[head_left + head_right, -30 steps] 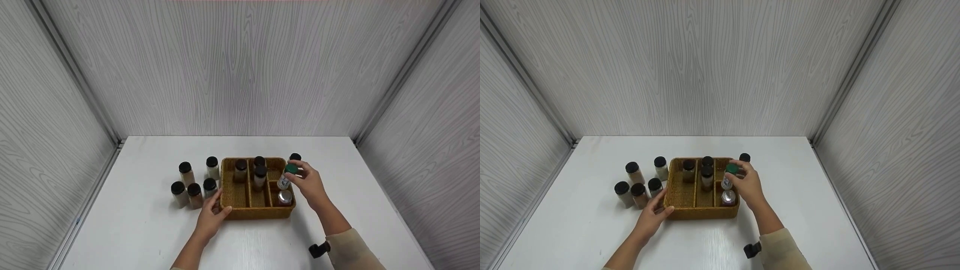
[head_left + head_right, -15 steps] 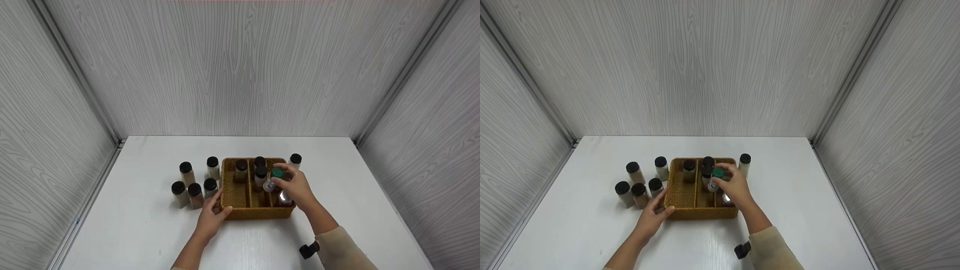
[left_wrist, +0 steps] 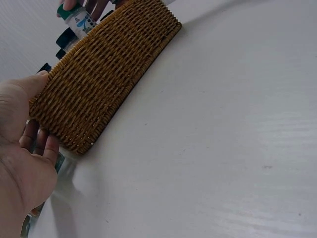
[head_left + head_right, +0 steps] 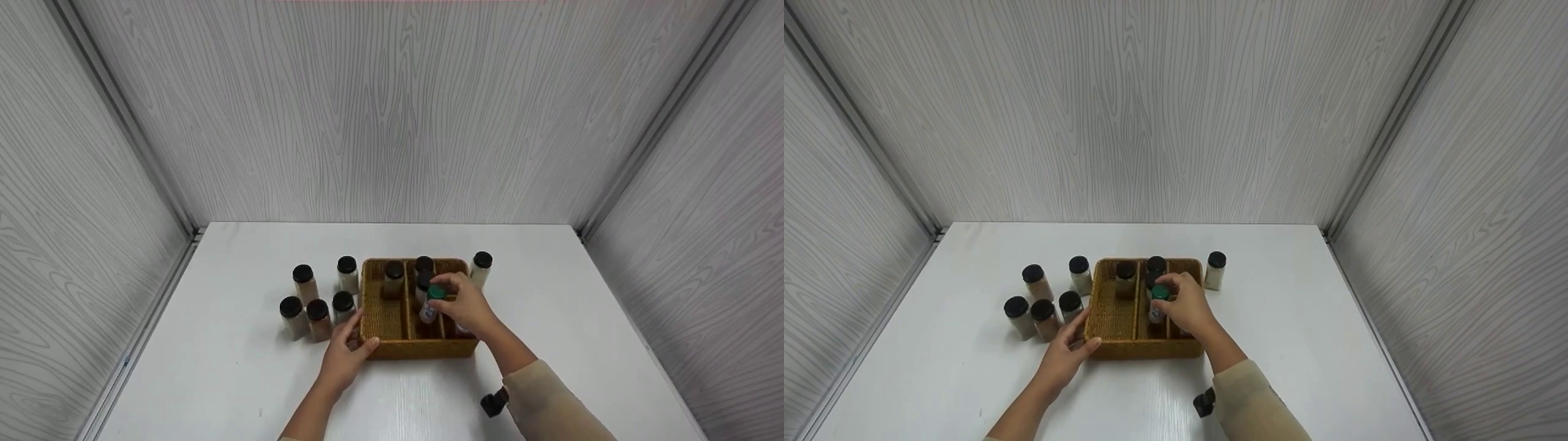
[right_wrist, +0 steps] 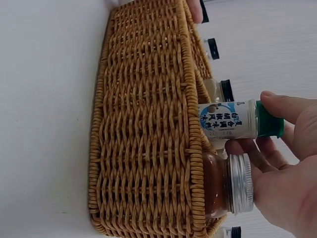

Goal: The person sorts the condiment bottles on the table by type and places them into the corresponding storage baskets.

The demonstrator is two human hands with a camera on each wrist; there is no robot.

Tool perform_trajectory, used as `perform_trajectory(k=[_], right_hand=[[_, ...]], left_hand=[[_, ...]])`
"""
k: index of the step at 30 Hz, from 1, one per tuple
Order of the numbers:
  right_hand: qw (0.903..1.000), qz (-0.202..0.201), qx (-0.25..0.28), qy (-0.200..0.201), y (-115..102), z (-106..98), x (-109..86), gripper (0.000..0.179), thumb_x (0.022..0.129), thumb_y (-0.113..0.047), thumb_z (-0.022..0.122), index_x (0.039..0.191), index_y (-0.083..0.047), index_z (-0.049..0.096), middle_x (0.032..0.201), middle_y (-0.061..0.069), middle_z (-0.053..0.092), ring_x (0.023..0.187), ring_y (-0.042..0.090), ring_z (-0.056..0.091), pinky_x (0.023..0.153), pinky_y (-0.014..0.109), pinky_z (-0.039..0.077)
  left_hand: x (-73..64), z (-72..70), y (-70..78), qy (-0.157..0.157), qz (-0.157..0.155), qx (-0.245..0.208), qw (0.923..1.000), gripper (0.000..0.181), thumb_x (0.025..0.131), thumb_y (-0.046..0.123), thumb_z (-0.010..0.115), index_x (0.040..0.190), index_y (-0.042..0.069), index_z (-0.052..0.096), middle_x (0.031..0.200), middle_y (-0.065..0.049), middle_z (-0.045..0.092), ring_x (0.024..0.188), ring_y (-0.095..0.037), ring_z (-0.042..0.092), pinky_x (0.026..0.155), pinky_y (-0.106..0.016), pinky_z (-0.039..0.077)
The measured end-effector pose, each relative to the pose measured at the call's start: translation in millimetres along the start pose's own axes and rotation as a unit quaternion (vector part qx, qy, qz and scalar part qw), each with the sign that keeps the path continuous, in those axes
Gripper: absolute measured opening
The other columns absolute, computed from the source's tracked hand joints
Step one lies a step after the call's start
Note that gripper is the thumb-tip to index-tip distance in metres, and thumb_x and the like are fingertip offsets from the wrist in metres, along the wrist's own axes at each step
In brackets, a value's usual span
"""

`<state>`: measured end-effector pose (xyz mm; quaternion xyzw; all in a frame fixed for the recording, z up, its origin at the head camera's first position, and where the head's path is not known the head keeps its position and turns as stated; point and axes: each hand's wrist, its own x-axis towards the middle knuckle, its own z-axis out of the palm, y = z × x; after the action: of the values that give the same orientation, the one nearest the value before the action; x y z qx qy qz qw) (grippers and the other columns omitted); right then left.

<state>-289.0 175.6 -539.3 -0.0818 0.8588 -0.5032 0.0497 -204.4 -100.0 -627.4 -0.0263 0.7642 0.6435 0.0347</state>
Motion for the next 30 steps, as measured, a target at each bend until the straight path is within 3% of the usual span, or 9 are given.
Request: perform_trajectory(k=[13,30], right_hand=[[0.9947,-0.012,-0.102,-0.005,2,2,7.9,0.039,0.091,-0.012,0.089,0.126,-0.014,0.072,0.129,0.01,0.07,0.117,0.028,0.071,0.093,0.041,0.064],[0.9813,-0.033,-0.19,0.004,1,13,7.8,0.039,0.087,-0.017,0.094,0.12,-0.016,0.073,0.121,0.003,0.077,0.109,0.02,0.072,0.095,0.043,0.063]], left_hand=[[1.7,-1.2,-3.3,-0.005,0.003,-0.003,1.0,0.079,0.101,0.037,0.079,0.169,0.025,0.041,0.168,-0.024,0.036,0.148,-0.045,0.051,0.123,-0.056,0.048],[0.7,0.0,-1.9,0.004,0.01,-0.016,0.9998,0.077,0.101,0.024,0.08,0.168,0.022,0.043,0.162,-0.027,0.04,0.144,-0.045,0.054,0.123,-0.058,0.048]])
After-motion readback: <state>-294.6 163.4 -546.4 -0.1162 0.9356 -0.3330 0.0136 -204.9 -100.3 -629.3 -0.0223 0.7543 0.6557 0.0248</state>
